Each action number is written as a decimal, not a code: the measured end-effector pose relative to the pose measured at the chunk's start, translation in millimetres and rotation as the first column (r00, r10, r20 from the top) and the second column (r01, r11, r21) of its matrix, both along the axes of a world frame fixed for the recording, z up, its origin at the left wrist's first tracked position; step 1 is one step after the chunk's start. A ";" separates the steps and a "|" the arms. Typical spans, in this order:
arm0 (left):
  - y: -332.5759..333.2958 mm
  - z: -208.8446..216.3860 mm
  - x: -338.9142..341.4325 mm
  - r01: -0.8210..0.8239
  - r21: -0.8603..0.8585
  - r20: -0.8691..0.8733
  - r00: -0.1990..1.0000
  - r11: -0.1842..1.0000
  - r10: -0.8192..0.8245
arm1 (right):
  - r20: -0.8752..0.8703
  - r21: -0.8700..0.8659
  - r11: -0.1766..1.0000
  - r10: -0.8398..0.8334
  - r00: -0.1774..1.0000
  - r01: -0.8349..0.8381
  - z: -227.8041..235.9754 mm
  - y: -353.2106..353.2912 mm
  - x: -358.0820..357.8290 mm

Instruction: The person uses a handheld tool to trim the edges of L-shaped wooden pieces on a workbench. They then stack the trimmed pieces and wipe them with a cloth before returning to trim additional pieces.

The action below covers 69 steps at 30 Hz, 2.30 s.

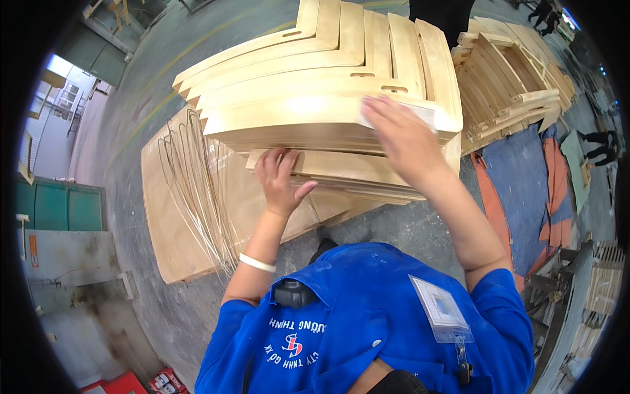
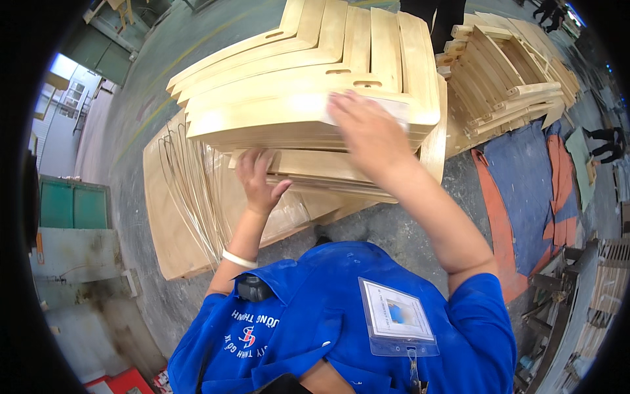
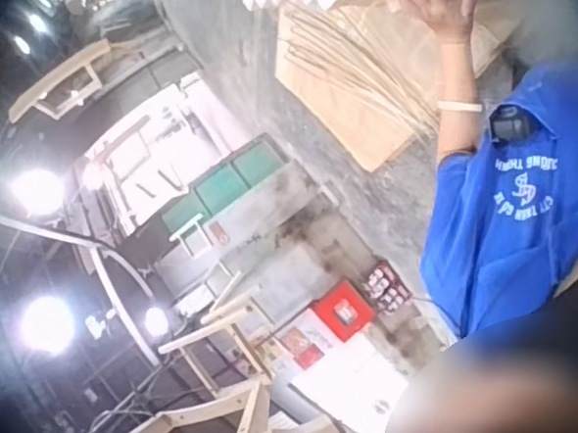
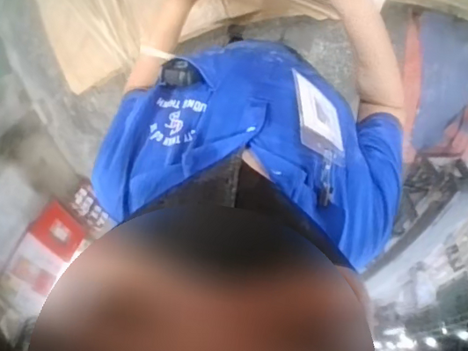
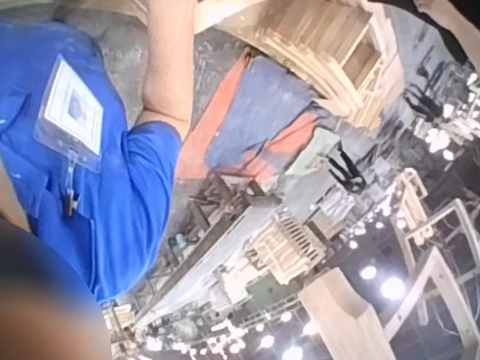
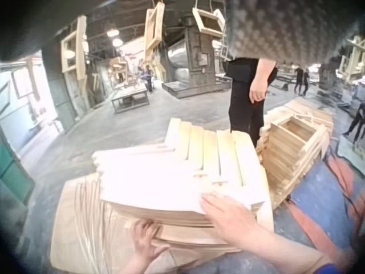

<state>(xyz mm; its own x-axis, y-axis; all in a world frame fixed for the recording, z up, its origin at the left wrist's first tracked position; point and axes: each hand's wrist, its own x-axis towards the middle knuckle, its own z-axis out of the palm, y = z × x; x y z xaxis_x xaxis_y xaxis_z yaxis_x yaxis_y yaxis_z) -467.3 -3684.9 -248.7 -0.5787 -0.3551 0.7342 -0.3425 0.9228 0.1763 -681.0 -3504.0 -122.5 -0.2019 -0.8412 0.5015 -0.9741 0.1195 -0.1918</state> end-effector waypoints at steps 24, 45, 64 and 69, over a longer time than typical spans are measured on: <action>-96.6 59.3 4.0 0.474 0.521 -0.611 0.788 0.710 -0.078 | 0.078 0.066 0.989 -0.139 0.987 0.134 -2.7 -42.0 42.7; -103.4 61.6 9.1 0.493 0.643 -0.555 0.827 0.586 -0.086 | 0.047 -0.053 0.963 0.269 0.962 -0.266 9.6 -202.1 138.6; -108.7 55.9 7.4 0.495 0.610 -0.575 0.814 0.619 -0.084 | -0.052 -0.050 0.979 0.193 0.980 -0.195 -0.8 -161.5 117.2; -106.2 55.3 7.0 0.498 0.559 -0.584 0.804 0.663 -0.111 | 0.080 -0.005 0.956 0.294 0.953 -0.294 -3.1 -215.0 138.0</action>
